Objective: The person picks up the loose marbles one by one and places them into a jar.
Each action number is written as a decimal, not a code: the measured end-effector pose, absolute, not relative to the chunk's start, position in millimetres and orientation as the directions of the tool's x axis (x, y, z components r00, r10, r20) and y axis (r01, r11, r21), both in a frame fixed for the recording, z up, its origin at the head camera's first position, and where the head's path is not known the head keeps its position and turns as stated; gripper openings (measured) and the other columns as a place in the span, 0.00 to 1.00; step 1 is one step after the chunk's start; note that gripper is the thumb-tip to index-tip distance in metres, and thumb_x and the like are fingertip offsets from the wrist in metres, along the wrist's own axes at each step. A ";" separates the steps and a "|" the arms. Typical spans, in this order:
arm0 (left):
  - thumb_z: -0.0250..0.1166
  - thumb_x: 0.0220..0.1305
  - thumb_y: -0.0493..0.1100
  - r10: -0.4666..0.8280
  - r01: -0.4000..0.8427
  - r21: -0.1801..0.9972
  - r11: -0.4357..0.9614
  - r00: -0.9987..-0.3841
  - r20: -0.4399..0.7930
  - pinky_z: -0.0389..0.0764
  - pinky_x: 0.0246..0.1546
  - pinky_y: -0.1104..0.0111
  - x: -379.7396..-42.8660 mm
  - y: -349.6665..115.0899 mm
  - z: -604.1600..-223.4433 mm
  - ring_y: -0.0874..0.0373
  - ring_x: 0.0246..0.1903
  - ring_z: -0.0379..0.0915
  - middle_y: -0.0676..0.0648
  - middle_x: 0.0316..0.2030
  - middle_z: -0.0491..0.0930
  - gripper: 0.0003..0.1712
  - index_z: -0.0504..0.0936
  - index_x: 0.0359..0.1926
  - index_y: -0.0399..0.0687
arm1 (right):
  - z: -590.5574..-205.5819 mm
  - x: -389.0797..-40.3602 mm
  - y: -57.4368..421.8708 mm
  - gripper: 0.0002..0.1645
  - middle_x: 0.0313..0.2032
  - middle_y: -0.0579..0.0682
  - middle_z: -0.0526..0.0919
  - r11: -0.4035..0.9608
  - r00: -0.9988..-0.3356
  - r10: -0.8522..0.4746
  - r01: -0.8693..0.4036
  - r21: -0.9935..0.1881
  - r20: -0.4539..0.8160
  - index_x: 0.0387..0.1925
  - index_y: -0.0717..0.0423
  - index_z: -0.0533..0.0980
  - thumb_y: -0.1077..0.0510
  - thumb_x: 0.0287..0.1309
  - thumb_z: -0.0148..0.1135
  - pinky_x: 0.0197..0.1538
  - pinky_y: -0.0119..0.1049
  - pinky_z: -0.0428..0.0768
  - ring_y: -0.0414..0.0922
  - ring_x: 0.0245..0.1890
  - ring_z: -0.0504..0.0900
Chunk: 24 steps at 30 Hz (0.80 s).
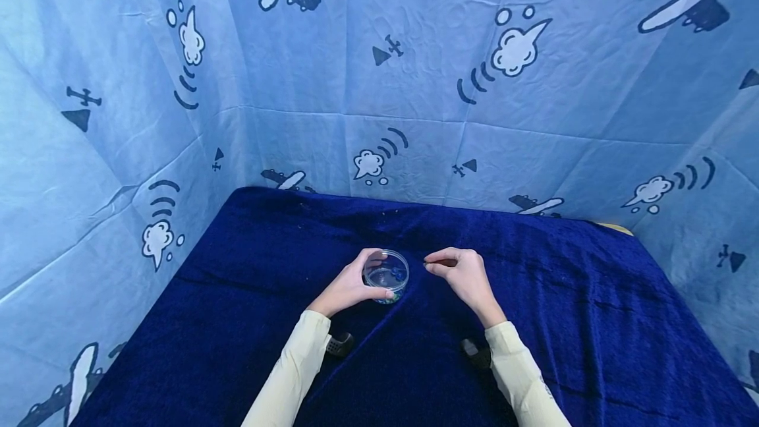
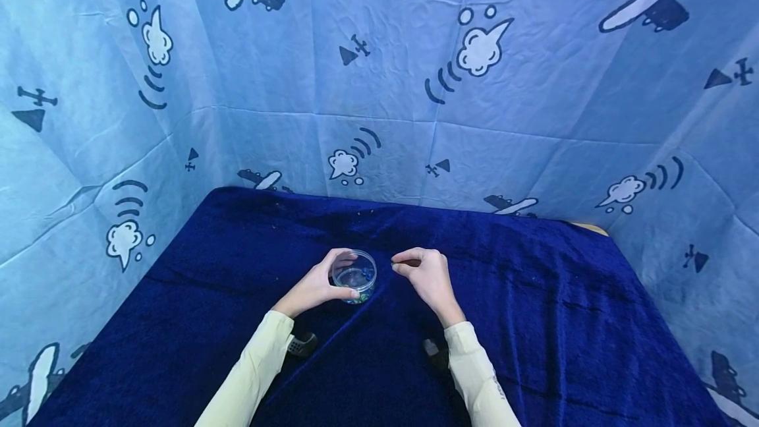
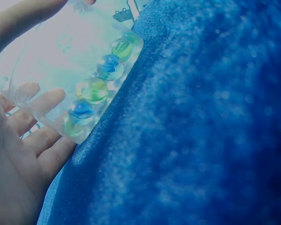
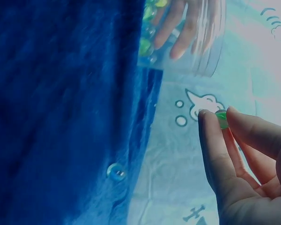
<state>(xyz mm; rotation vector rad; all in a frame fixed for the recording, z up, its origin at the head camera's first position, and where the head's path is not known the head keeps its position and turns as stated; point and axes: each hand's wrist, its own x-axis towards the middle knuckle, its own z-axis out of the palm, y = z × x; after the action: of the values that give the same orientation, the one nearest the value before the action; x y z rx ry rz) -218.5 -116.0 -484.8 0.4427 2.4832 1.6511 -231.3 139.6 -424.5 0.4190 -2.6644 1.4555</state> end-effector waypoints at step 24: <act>0.80 0.56 0.51 0.317 0.165 0.925 0.343 -0.947 0.051 0.67 0.69 0.50 -218.4 -116.7 -483.3 0.49 0.69 0.68 0.46 0.69 0.72 0.47 0.65 0.72 0.51 | -415.0 -227.4 105.8 0.06 0.39 0.54 0.91 0.459 -0.942 -0.253 -0.316 -0.830 0.219 0.38 0.61 0.89 0.65 0.59 0.74 0.46 0.45 0.84 0.51 0.42 0.89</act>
<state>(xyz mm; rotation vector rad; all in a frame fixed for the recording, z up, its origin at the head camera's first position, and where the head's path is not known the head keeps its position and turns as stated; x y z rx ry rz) -218.4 -116.7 -483.3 0.4440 2.4588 1.6669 -227.4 105.8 -415.0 0.5133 -2.6280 1.5162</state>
